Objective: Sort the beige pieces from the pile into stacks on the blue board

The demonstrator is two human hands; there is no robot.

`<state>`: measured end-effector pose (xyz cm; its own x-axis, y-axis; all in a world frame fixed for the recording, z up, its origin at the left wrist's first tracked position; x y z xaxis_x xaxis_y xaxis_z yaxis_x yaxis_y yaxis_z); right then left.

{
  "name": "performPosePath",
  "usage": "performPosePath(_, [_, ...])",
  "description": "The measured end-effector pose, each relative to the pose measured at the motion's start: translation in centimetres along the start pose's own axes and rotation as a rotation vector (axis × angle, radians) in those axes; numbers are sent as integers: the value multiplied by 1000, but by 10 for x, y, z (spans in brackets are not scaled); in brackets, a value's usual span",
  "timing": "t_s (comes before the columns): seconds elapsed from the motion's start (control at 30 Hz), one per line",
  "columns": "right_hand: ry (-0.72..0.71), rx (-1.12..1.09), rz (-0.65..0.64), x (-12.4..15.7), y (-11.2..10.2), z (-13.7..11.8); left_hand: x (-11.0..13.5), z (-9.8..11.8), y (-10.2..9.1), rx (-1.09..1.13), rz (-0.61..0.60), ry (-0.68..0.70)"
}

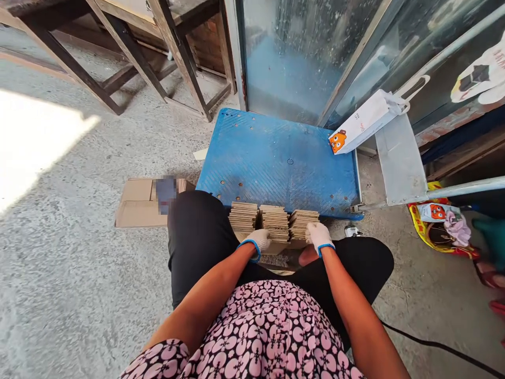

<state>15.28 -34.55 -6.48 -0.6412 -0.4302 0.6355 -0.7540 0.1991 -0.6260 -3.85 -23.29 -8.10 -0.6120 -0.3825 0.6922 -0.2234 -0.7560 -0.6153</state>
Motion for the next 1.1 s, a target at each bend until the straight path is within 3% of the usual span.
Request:
performPosePath(0.3, [-124,486,-211,15,41,-13,-4,-13,8,16,-26,-54])
performPosePath(0.53, [-80,739,-315,7,65,7,-3,-23,13,44,-44,-114])
performPosePath(0.8, [-126,855,-405,3,86,8,-3,-27,16,62,-73,-117])
performPosePath(1.1, [-168,885,-426,6,90,7,-4,-26,19,90,-75,-74])
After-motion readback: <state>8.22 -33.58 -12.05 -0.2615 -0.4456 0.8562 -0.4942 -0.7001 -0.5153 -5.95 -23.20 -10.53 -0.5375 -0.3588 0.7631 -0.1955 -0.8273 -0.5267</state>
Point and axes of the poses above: each hand's wrist, its own x-axis away from the middle knuckle, its own y-axis out of the palm, z = x × y, the point moved 7 cm from there along -x, towards the middle knuckle, and after that the axes turned 2 degrees about z, right-handed, at the moved point
